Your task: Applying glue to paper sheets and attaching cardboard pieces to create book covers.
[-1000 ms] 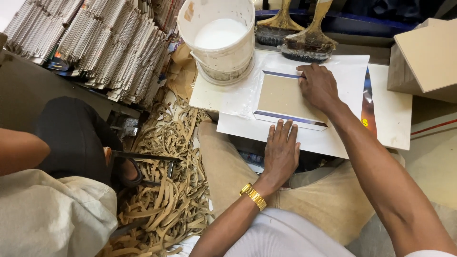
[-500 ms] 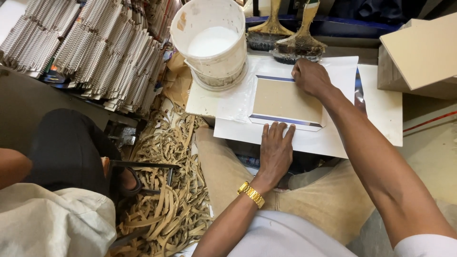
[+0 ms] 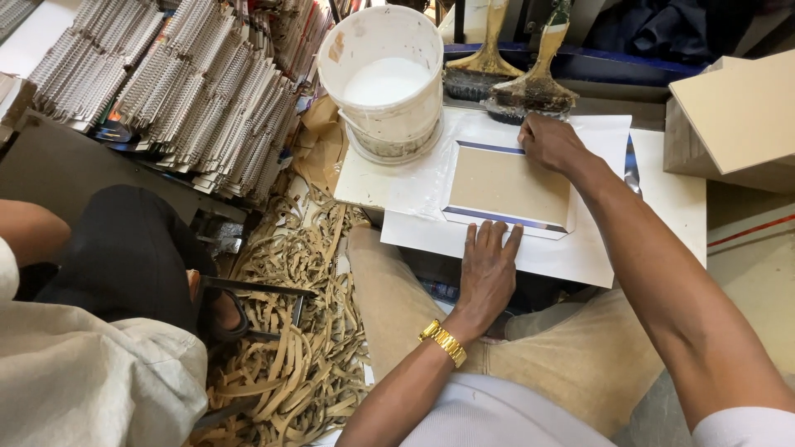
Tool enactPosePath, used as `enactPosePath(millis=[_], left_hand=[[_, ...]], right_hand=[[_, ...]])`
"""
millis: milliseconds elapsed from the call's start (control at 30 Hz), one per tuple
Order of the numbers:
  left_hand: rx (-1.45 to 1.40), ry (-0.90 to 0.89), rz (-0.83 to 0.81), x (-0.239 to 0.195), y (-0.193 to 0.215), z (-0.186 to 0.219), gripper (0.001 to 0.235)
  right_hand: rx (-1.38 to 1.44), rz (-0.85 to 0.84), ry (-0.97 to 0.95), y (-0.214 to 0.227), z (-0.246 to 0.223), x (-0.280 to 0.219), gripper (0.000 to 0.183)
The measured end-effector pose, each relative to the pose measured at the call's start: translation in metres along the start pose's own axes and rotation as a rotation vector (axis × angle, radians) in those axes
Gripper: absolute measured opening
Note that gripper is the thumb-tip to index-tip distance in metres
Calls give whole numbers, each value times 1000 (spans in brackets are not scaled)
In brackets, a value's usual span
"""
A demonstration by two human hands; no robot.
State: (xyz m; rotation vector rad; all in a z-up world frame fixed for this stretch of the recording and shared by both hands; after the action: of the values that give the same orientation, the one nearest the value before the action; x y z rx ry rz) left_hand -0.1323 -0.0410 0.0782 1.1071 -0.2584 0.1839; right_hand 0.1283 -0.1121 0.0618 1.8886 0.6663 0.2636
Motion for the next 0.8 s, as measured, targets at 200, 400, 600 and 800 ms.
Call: enactPosePath(millis=[200,400,600,800], left_hand=[[-11,1,-10,1,-1,0,54],[-19,2,11,0,-4,-1,55],[-29,5,10,1,-1,0,53],[-10,-5,-14,1,-5,-4,56]], right_hand=[[-25,-55,30,10,-4,4,23],[-53,-130,51,-3,17,22,28],[-22,-163,79,9,-2,24,39],[64,-232,96,33,-15,7,33]])
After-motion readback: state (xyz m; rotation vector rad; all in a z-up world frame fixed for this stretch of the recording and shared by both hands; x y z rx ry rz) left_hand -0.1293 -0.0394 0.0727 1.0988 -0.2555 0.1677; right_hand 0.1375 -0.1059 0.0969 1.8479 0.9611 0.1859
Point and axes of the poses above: each hand's wrist, its own x-axis towards the middle knuckle, its own y-axis out of the back of the hand, z = x × y, the point moved 5 cm from there along x, towards the middle knuckle, and after that the axes turned 4 degrees about y, right-handed, at the moved point
